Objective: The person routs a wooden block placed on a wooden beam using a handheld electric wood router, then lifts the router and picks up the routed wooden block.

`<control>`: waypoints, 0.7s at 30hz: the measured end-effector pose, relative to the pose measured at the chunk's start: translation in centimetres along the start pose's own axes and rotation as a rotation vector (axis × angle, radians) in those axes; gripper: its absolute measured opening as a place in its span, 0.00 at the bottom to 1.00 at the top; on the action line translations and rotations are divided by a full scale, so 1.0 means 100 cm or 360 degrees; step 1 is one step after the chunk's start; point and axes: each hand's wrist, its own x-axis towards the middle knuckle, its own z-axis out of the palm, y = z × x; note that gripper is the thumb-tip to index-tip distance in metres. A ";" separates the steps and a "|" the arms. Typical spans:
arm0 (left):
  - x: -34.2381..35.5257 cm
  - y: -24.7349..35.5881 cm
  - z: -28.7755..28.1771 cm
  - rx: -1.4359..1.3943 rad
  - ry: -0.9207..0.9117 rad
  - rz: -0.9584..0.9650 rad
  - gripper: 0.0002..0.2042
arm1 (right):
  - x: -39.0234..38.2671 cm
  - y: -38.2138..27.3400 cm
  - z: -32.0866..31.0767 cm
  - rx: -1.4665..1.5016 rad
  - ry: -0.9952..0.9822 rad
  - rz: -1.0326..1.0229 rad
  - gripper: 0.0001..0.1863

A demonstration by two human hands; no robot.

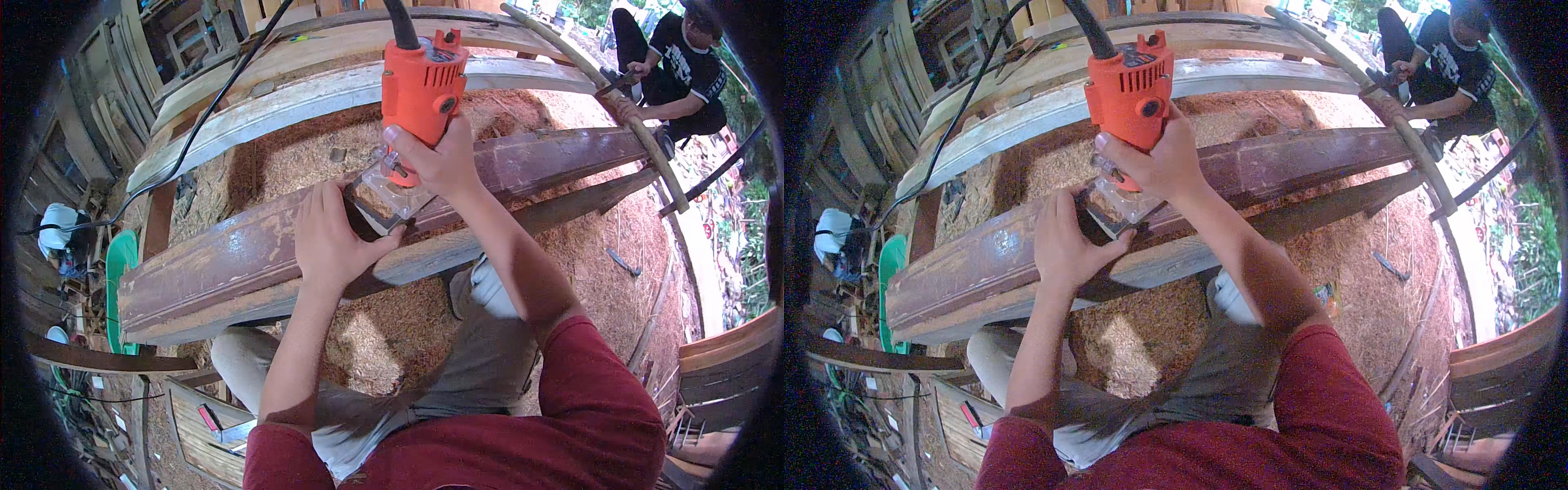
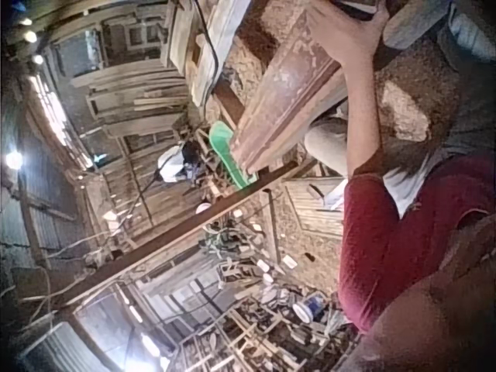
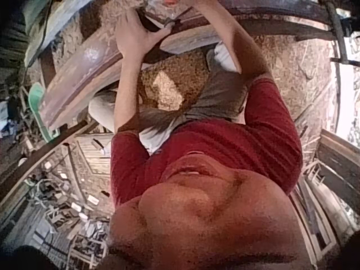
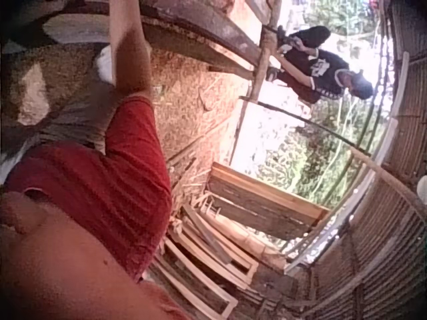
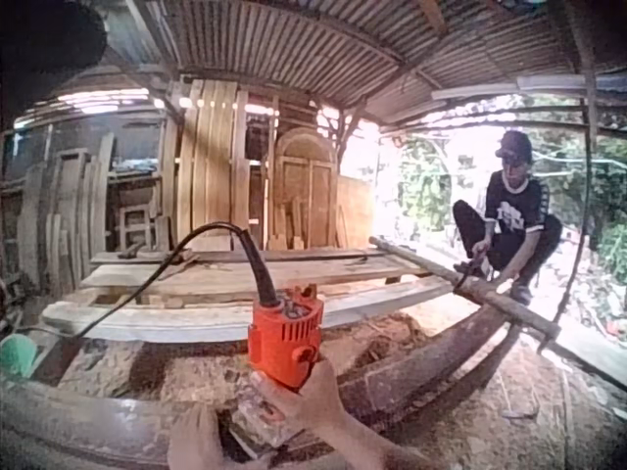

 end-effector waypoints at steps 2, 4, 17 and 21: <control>0.000 -0.002 0.001 -0.0017 0.0027 0.0025 0.42 | -0.001 -0.002 0.000 0.0042 0.0023 -0.0047 0.27; -0.001 -0.003 0.003 -0.0035 0.0054 0.0052 0.43 | -0.001 0.000 0.000 0.0056 0.0027 -0.0048 0.26; 0.001 -0.004 0.002 -0.0031 -0.0016 0.0042 0.42 | 0.000 0.005 -0.003 0.0009 0.0069 -0.0053 0.25; 0.001 -0.002 0.000 -0.0027 -0.0005 0.0036 0.42 | 0.003 0.009 0.000 -0.0065 0.0051 0.0022 0.26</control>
